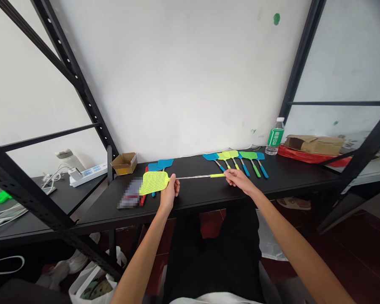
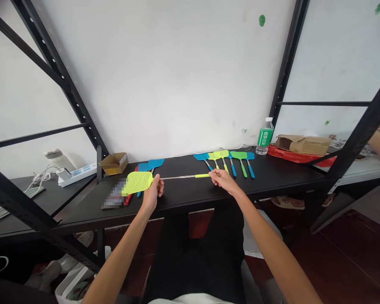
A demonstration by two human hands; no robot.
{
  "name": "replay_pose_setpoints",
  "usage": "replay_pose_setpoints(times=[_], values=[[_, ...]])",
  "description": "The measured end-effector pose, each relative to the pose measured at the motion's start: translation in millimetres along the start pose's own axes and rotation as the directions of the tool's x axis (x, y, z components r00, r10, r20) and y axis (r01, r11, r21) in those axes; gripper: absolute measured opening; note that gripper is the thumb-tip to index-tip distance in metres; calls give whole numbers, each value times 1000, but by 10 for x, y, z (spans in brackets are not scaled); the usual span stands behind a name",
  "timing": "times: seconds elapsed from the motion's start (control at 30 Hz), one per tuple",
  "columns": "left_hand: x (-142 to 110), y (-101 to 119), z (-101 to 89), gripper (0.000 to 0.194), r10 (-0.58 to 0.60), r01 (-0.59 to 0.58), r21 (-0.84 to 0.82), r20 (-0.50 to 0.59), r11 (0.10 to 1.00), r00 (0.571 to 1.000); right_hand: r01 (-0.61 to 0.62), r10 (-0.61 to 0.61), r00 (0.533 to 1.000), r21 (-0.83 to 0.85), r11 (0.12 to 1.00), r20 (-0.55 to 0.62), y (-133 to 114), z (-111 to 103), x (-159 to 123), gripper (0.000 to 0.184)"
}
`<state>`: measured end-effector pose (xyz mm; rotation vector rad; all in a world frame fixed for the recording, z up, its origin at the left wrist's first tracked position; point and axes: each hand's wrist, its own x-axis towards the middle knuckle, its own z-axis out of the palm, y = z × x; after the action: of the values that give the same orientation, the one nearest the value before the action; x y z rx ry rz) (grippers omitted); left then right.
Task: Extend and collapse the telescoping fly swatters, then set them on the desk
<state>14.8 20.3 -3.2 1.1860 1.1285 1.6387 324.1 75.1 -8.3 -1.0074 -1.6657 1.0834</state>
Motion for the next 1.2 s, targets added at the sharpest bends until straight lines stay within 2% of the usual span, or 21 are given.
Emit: replay_pose_setpoints(times=[1.2], values=[[8,-21,-1,45,18,-18,0,1,1000,1000,2,-2,1000,-3,1000,-2,8,-5,2,44]])
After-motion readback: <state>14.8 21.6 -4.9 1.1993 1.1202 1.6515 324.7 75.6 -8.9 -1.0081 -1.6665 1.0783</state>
